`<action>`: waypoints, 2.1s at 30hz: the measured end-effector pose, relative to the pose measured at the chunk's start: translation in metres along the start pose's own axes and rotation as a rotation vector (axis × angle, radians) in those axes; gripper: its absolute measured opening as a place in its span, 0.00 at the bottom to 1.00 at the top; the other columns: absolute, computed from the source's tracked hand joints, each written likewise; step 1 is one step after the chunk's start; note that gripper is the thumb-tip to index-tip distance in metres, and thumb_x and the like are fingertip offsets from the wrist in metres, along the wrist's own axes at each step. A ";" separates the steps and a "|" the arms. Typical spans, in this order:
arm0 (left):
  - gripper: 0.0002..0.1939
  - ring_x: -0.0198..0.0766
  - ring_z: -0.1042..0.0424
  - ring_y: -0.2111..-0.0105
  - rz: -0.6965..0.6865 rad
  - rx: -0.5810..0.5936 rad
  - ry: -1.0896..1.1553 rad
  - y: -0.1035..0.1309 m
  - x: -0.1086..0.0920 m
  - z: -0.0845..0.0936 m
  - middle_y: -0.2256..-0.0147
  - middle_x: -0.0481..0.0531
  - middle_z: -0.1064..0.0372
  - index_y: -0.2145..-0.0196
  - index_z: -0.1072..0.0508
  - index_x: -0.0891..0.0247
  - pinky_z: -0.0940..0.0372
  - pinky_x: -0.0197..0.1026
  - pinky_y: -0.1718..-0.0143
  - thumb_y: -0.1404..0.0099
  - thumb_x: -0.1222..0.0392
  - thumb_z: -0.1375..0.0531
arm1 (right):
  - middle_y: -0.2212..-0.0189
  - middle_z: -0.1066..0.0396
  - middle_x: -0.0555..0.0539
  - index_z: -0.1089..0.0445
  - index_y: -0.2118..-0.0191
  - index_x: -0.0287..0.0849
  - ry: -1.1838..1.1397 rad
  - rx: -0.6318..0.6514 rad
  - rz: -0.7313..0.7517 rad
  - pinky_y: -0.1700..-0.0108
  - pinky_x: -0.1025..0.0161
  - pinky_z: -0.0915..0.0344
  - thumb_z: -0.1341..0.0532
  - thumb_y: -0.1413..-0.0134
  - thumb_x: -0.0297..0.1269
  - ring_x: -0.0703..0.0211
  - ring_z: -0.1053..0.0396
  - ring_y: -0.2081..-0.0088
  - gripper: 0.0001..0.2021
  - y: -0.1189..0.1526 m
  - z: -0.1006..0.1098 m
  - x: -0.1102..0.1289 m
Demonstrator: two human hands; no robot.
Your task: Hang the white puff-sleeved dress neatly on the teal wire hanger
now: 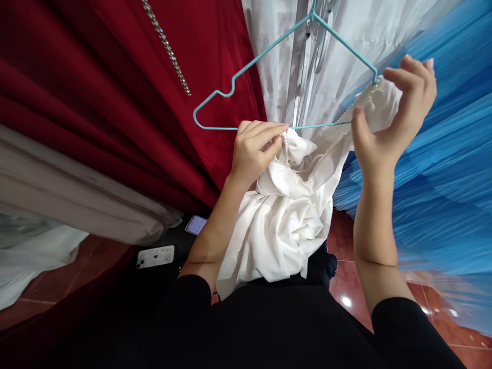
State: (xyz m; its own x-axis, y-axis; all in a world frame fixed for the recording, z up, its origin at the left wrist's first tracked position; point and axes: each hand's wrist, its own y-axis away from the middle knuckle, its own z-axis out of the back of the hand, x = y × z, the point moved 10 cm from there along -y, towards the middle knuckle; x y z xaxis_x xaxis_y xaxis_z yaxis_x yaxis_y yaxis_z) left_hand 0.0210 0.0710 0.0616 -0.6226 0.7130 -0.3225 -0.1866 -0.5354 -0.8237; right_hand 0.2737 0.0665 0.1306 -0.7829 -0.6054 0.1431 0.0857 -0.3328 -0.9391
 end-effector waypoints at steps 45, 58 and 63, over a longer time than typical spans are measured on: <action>0.07 0.46 0.19 0.53 0.080 -0.044 0.005 -0.004 0.000 0.008 0.55 0.52 0.17 0.55 0.19 0.57 0.31 0.54 0.42 0.23 0.63 0.39 | 0.62 0.20 0.48 0.28 0.61 0.49 -0.133 0.339 0.011 0.45 0.41 0.28 0.38 0.33 0.40 0.48 0.23 0.58 0.04 0.040 -0.076 0.026; 0.10 0.34 0.33 0.73 0.488 -0.560 0.164 0.105 0.094 0.081 0.68 0.46 0.36 0.60 0.33 0.56 0.38 0.43 0.71 0.29 0.53 0.35 | 0.49 0.18 0.47 0.24 0.61 0.52 -0.176 0.419 0.047 0.40 0.37 0.32 0.38 0.30 0.39 0.45 0.22 0.51 0.06 0.046 -0.069 0.023; 0.22 0.28 0.33 0.72 0.321 -0.608 0.007 0.045 0.112 0.135 0.62 0.47 0.34 0.59 0.36 0.57 0.42 0.44 0.71 0.24 0.37 0.36 | 0.49 0.20 0.47 0.23 0.63 0.51 -0.132 0.432 0.133 0.43 0.38 0.32 0.36 0.31 0.41 0.47 0.25 0.52 0.07 0.047 -0.067 0.028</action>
State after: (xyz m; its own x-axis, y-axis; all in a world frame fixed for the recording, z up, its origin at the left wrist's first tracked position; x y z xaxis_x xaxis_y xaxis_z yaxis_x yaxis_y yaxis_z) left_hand -0.1597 0.0660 0.0516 -0.5706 0.5652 -0.5958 0.4673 -0.3732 -0.8015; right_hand 0.2144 0.0821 0.0692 -0.6649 -0.7408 0.0955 0.4505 -0.4997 -0.7398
